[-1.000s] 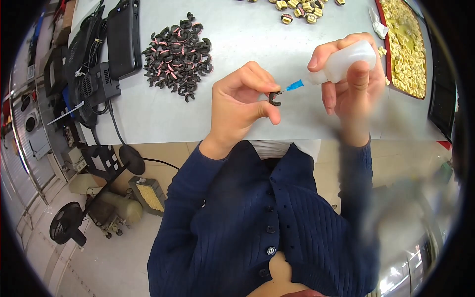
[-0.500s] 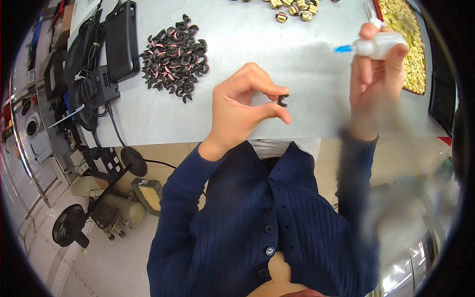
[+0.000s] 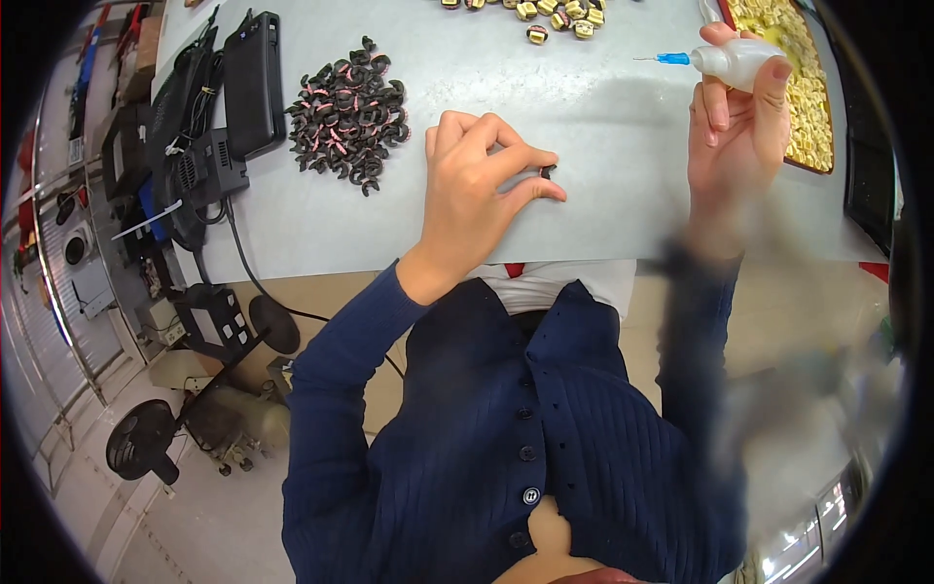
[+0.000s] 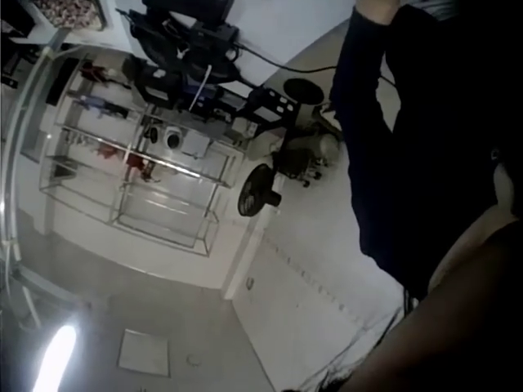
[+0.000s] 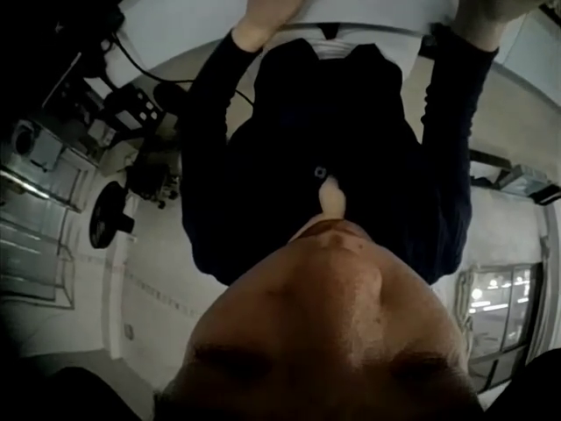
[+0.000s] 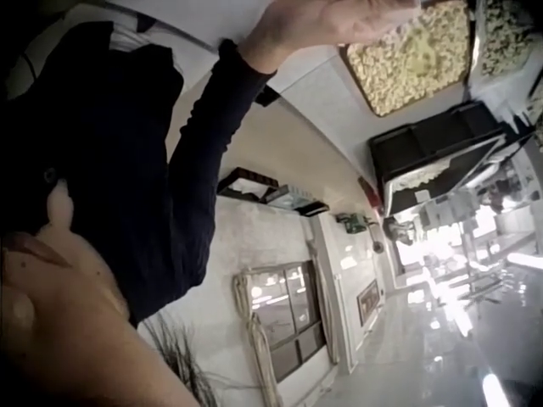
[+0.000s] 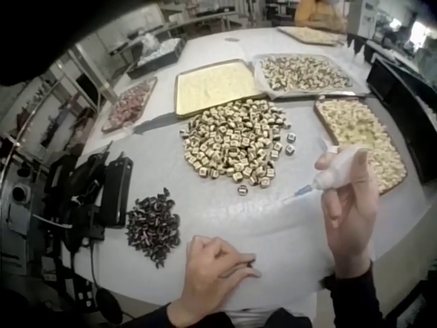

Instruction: Applying glue to small black plastic parts and attaching them to gold-colored circular components at a workbench.

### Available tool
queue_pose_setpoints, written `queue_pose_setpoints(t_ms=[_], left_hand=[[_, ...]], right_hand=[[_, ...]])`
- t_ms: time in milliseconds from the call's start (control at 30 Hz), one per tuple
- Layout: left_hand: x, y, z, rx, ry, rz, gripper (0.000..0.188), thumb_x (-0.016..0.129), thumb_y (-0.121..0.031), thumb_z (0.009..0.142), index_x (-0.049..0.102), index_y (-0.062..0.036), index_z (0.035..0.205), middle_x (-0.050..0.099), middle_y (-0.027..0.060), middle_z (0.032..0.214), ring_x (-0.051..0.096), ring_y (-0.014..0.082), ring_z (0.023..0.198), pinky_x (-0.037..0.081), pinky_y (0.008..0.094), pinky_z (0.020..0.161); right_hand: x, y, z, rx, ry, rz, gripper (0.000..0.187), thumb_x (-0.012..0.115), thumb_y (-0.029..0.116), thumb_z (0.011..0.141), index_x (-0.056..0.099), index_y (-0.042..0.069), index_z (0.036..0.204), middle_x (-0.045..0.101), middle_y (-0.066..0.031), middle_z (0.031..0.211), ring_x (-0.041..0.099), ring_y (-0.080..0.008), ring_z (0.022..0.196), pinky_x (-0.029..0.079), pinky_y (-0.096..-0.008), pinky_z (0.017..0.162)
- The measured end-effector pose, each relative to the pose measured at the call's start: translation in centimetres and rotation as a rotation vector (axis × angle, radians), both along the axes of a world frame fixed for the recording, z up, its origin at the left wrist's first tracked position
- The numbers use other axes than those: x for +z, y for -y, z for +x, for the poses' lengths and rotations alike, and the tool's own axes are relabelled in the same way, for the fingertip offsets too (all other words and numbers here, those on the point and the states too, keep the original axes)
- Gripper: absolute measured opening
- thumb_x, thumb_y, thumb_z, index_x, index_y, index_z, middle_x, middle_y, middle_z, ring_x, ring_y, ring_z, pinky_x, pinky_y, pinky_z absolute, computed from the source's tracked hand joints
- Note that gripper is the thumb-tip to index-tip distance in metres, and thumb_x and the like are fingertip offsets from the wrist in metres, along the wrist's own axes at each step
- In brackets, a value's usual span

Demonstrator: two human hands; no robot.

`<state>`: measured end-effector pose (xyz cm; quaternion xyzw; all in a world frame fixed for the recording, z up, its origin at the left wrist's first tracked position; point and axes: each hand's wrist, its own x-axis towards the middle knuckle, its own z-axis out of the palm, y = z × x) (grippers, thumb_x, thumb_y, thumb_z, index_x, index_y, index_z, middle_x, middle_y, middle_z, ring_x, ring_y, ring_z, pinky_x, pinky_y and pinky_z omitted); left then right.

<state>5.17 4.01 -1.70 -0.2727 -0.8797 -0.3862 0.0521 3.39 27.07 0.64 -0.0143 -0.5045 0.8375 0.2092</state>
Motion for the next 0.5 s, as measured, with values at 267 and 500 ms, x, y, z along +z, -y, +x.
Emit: queue_pose_setpoints(t_ms=[267,500], left_hand=[[2.4,5.3,1.5,0.278,-0.19,-0.08,0.027,0.079,-0.015,0.063,0.071,-0.0115,0.089,0.058,0.001,0.086,0.049,0.0212,0.086,0.04,0.0331,0.075],[1.9,9.2,3.1,0.403,-0.007,-0.083,0.019,0.071,0.0,0.074,0.068,-0.0037,0.092,0.058,0.0062,0.086,0.057,0.0215,0.075,0.046,0.0306,0.063]], right_hand=[[0.8,0.4,0.0,-0.01,0.02,0.003,0.046,0.041,0.04,0.099,0.053,-0.003,0.109,0.06,-0.0152,0.113,0.032,-0.0038,0.051,0.026,-0.0173,0.049],[1.1,0.6,-0.1,-0.035,0.027,0.077,0.044,0.037,0.037,0.1,0.056,-0.002,0.099,0.061,-0.0234,0.109,0.037,-0.0043,0.05,0.03,-0.0166,0.044]])
